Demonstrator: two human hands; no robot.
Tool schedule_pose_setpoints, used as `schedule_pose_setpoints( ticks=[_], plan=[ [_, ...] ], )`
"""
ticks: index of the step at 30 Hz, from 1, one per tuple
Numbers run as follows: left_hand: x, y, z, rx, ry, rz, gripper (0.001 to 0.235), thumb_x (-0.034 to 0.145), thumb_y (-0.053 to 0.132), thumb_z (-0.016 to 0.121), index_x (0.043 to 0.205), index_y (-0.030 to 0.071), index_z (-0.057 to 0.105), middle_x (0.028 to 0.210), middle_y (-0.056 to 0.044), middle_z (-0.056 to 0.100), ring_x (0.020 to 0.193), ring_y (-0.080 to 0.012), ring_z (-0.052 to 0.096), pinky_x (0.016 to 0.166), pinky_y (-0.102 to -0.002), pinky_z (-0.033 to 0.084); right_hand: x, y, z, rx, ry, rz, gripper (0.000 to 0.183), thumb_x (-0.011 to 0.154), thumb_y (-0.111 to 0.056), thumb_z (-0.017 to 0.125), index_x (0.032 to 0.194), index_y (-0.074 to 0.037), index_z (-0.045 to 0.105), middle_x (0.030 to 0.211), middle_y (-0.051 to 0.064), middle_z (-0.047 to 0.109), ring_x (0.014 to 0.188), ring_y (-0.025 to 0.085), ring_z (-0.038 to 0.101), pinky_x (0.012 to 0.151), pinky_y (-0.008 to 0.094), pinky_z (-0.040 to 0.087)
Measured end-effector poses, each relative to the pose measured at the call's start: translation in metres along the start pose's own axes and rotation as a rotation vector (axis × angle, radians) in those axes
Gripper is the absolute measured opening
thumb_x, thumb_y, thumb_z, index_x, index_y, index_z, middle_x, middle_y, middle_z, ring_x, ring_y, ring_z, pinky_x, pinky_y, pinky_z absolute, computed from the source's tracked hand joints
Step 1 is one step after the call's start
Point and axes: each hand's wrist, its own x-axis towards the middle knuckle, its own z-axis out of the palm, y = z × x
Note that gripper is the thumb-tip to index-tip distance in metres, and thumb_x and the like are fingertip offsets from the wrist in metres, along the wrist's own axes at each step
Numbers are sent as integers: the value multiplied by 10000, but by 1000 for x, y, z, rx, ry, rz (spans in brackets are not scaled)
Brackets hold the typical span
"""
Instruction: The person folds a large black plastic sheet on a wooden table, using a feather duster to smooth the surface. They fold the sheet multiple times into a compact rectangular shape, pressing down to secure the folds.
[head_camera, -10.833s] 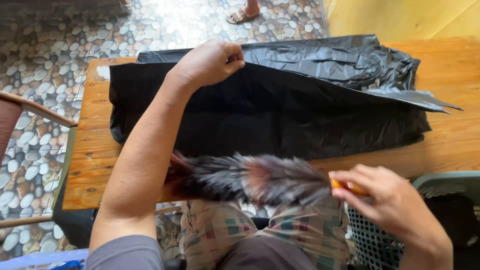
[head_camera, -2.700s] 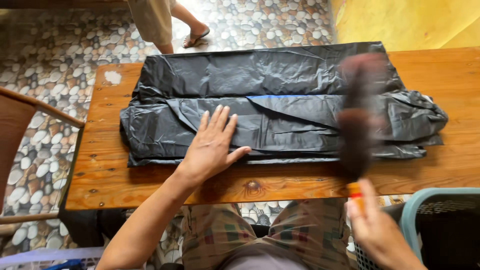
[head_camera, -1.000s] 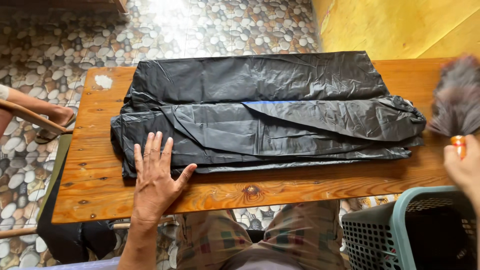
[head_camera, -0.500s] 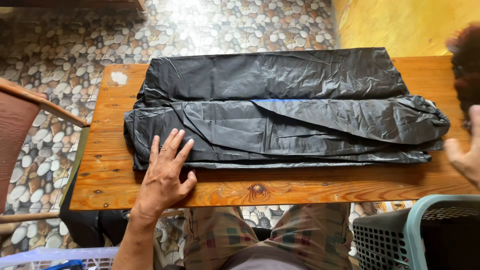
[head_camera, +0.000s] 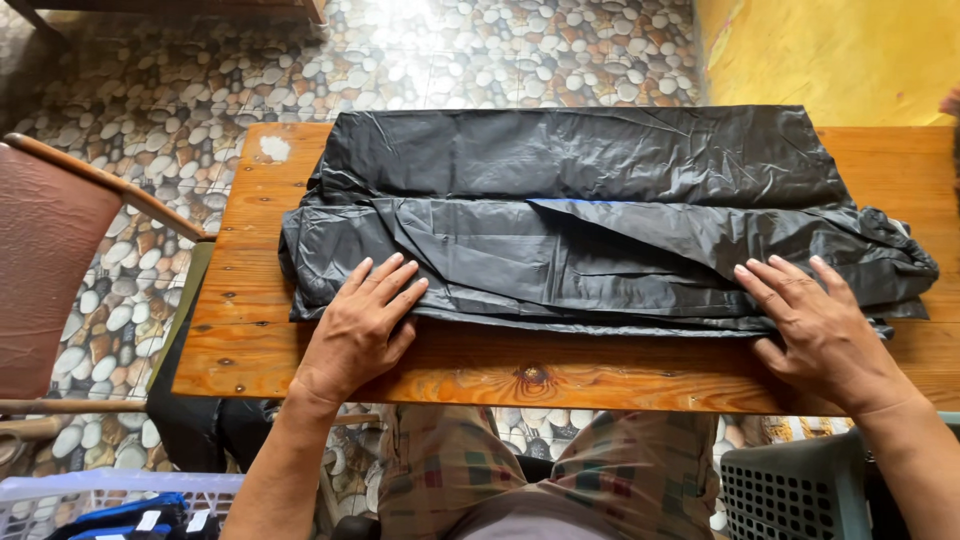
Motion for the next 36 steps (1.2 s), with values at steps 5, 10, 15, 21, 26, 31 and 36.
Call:
schedule_pose_setpoints(
  ticks=[5, 10, 15, 21, 26, 31, 36],
  plan=[
    [1, -2, 1, -6, 35, 18, 385, 895, 88, 644, 1278, 48, 650, 1377, -157, 635, 1328, -360, 578, 1131, -527, 431, -4, 1, 5, -96, 39, 29, 938, 613, -171, 726, 1530, -206, 527, 1504, 2, 620, 1419, 221, 582, 1301, 485, 344],
    [3, -2, -4, 18, 69, 37, 285, 952, 47, 597, 1229, 47, 660, 1327, -140, 673, 1282, -341, 621, 1098, -508, 466, 2, -8, -13, -113, 159, 31, 508, 879, -59, 636, 1366, -189, 693, 1371, 8, 731, 1307, 213, 696, 1259, 431, 444],
    [8, 2, -22, 5, 75, 23, 220, 971, 37, 573, 1163, 55, 679, 1246, -88, 735, 1195, -273, 686, 1018, -441, 517, -2, 3, -28, -12, 137, 4, 569, 828, 42, 546, 1351, -145, 669, 1319, 53, 750, 1251, 173, 701, 1247, 424, 490],
    [37, 11, -82, -93, 13, 19, 100, 997, 101, 626, 1064, 40, 665, 885, -94, 736, 699, -281, 684, 626, -415, 528, -33, 87, -10, 333, -138, 233, 563, 688, -142, 611, 1222, -269, 738, 1065, -57, 819, 1115, 174, 743, 1198, 325, 503],
    [81, -6, -107, -145, -218, -118, 147, 992, 208, 628, 1048, 76, 659, 870, -86, 755, 707, -293, 711, 594, -481, 529, -15, 127, -2, 527, -176, 492, 241, 875, -148, 624, 1030, -28, 763, 857, 129, 749, 841, 273, 684, 818, 362, 500],
    [134, -41, -85, -18, -487, -319, 441, 1030, 455, 462, 1233, 97, 619, 1014, -141, 748, 897, -358, 694, 853, -531, 508, 51, 141, 4, 449, -73, 498, 195, 839, -78, 624, 1004, -8, 701, 620, 171, 588, 540, 277, 505, 547, 383, 397],
    [167, -75, -50, 79, -457, -342, 449, 1008, 516, 522, 1085, 104, 684, 979, -118, 734, 909, -326, 677, 857, -485, 489, 110, 150, 7, -67, -338, 571, 434, 895, -519, 580, 1238, -290, 715, 954, 130, 842, 960, 335, 774, 857, 383, 553]
  ],
)
